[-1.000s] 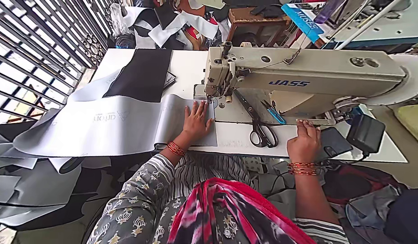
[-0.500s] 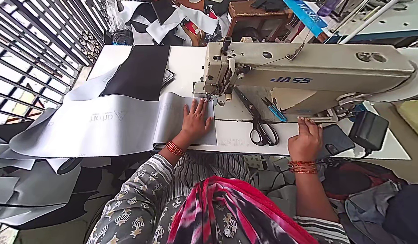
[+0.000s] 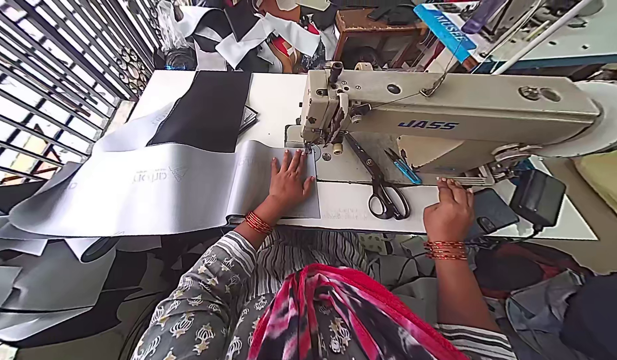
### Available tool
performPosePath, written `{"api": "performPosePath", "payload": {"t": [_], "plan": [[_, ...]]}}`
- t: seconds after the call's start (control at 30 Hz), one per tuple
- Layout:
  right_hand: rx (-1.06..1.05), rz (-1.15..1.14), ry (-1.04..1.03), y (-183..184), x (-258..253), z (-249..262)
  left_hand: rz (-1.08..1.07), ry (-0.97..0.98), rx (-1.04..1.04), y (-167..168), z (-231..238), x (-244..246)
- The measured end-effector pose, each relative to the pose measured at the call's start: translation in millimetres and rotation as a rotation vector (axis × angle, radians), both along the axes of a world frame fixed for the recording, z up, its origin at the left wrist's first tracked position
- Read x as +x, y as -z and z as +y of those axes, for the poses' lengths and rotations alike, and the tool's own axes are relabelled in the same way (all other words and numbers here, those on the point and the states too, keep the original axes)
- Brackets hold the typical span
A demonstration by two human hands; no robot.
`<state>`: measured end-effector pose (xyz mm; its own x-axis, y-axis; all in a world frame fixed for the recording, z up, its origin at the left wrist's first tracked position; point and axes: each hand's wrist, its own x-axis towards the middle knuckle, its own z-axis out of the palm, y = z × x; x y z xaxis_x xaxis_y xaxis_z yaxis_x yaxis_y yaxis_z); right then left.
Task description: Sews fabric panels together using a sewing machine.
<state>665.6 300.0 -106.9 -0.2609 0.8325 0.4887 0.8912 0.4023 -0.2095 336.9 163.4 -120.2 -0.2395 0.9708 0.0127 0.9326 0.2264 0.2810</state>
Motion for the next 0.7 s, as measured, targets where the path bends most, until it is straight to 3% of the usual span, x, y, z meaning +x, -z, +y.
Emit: {"api": "performPosePath", "payload": {"t": [0.27,0.4,0.57,0.7], "plan": [[-0.062,0.008,0.020,-17.6,-5.1,-5.1,-0.020,0.015,-0.001,0.3,1.3,-2.1],[0.041,0.065,0.004,-28.1,-7.9,-4.6,-0.014,0.021,0.036,3.0,4.5,-6.5],[0.098,0.111,-0.140,-30.0,-25.3,-21.7,-0.019,0.036,0.034,0.2,11.9,-14.7],[0.013,0.123,-0.357,-17.1,-54.4,-47.7,-0.016,0.039,0.030,2.2,12.6,-15.4]]}}
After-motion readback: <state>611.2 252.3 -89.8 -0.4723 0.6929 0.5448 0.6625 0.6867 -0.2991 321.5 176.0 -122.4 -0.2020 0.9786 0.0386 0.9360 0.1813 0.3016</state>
